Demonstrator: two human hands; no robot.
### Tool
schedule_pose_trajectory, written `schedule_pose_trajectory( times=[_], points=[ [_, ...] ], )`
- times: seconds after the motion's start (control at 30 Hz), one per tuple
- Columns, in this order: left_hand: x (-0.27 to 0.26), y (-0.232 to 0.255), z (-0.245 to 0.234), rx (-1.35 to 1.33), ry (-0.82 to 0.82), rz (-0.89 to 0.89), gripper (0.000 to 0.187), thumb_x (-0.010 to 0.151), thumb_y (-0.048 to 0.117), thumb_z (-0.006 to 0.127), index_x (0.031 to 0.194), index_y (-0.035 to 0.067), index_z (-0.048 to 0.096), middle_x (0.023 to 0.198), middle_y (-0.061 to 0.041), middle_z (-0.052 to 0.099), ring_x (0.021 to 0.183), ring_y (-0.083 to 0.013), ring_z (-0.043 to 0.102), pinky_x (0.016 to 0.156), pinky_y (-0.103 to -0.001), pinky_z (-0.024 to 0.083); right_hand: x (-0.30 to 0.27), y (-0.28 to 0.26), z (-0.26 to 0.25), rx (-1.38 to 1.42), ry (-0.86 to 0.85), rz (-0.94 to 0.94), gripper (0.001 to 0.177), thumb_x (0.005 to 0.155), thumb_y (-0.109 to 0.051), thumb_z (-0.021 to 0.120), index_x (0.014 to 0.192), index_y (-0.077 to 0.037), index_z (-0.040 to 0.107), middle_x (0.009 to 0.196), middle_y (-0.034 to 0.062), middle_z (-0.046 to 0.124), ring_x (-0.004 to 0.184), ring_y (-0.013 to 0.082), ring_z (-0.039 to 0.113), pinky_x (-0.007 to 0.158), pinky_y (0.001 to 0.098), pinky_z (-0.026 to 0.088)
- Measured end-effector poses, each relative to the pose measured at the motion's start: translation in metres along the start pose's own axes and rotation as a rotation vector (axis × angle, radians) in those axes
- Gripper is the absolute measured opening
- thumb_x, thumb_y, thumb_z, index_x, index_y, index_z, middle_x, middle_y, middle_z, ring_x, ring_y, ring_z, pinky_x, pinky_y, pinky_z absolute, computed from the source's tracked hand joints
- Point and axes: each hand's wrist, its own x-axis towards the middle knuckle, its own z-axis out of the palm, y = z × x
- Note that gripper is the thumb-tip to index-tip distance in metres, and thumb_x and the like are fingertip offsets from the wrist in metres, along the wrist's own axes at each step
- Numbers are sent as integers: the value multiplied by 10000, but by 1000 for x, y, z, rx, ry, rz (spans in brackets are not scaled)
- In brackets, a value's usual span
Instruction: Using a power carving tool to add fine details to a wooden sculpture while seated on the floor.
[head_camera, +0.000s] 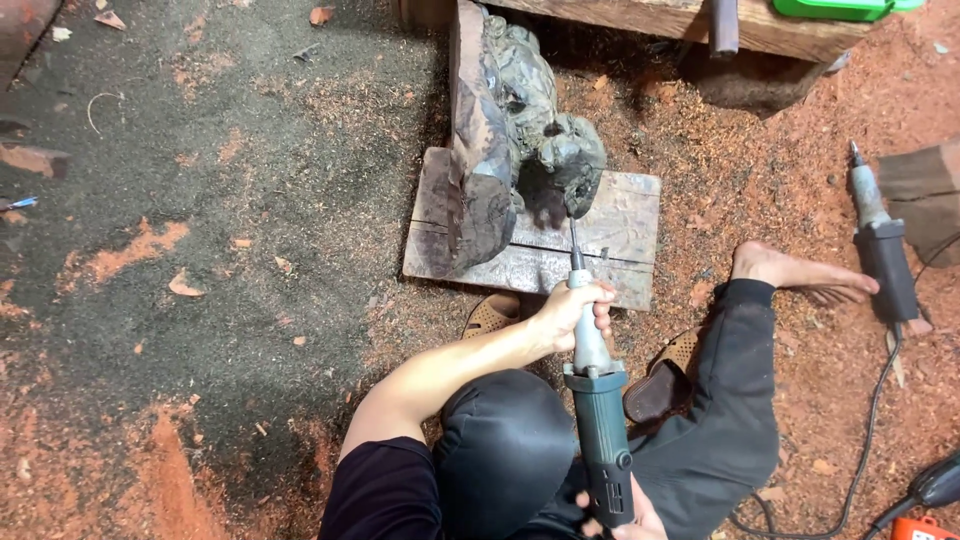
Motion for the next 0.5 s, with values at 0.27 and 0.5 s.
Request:
schedule_pose_trajectory(
  times=[0.27,0.5],
  points=[
    [2,5,31,17,85,-46,122,871,29,674,971,28,603,663,-37,587,490,-139,576,465,-311,557,-17,-29,19,-377,194,-115,806,913,-33,736,1556,10,251,1420,323,545,1187,471,709,852,529,728],
    [26,15,90,-7,95,-66,198,905,175,735,1007,33,644,750,-67,667,621,-180,679,586,-318,624,2,-110,67,-515,480,-163,969,861,-176,706,1655,-168,151,928,282,724,651,260,714,394,278,551]
  ],
)
